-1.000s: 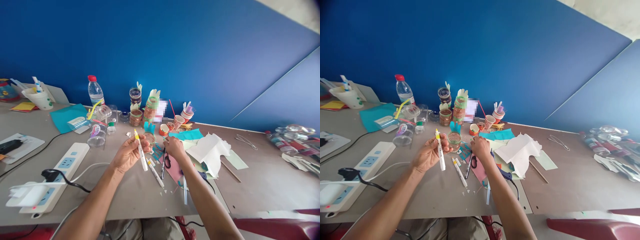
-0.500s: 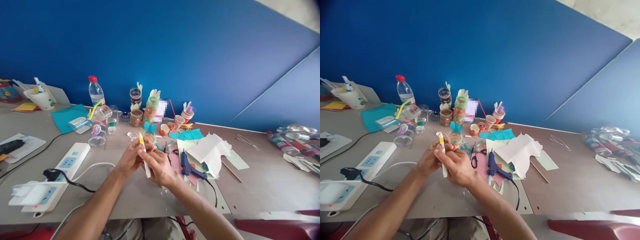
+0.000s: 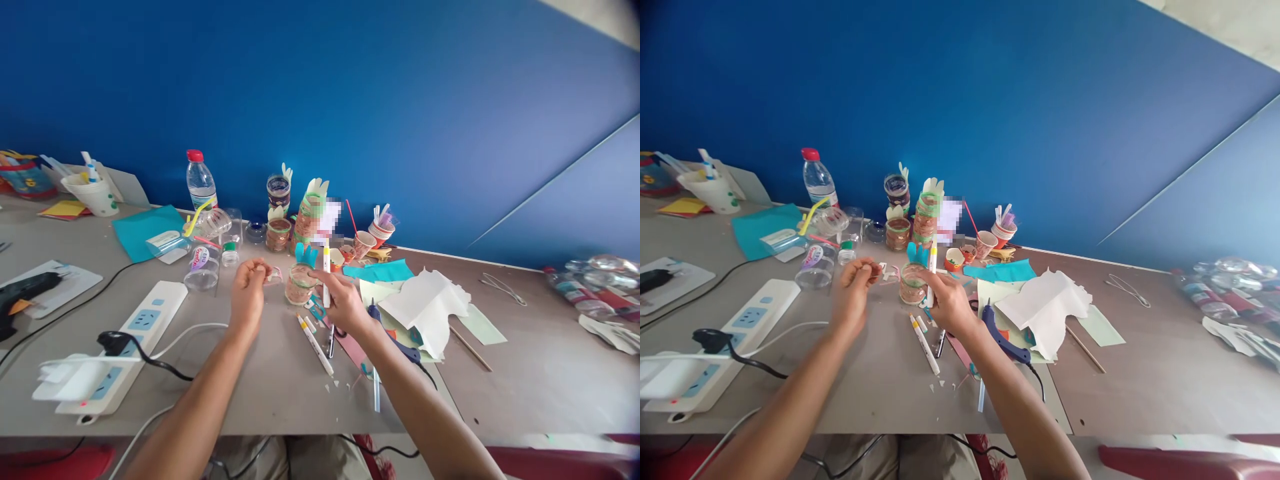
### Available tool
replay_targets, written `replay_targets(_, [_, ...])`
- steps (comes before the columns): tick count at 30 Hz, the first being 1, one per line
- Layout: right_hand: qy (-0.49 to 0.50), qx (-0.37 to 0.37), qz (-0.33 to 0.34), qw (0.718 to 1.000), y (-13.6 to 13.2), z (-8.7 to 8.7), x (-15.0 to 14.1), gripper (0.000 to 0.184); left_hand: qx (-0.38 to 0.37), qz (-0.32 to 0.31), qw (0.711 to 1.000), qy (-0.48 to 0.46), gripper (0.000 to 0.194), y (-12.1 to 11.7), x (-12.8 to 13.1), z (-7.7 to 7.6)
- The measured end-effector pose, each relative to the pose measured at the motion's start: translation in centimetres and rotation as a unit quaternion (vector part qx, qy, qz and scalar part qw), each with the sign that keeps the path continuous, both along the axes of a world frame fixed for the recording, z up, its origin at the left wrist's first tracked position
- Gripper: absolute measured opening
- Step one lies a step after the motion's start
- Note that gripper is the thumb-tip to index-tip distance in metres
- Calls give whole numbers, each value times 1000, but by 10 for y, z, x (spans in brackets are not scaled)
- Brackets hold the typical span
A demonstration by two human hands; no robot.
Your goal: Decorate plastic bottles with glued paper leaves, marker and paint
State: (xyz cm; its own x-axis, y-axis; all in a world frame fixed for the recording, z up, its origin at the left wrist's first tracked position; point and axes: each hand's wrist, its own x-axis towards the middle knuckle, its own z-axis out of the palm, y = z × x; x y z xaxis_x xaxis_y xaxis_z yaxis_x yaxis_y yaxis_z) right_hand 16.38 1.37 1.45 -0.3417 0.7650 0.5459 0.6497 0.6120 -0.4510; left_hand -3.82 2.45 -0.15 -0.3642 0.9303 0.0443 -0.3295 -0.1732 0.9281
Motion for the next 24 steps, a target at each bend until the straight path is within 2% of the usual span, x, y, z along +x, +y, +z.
replay_targets(3, [-35,-24,31,999,10,-10,-3,47,-30,-58,993,103,20,6,3,-14])
replay_targets(5, [-25,-31,44,998,14,-13,-6,44,-47,-90,988,116,25,8,6,-21])
replay_targets(8, [70,-57,35,995,17,-8,-9,35,-68,-125,985,102,36,10,8,-26])
replay_targets(11, [194,-93,48,975,17,3,-8,29,-69,-148,985,48,47,11,6,-25])
replay_targets(14, [246,-113,76,960,17,13,-6,25,-55,-248,967,-33,60,7,4,-21])
replay_targets(16, [248,-123,83,957,17,15,-6,23,-47,-327,942,-53,67,4,4,-19])
replay_targets(18, [251,-134,87,955,16,14,-8,23,-45,-371,925,-60,68,1,5,-18])
replay_targets(21, [260,-146,99,949,14,10,-13,25,-48,-373,923,-79,67,1,9,-22])
replay_targets(24, [319,-133,98,933,10,8,-15,35,-56,-361,926,-100,65,5,9,-27])
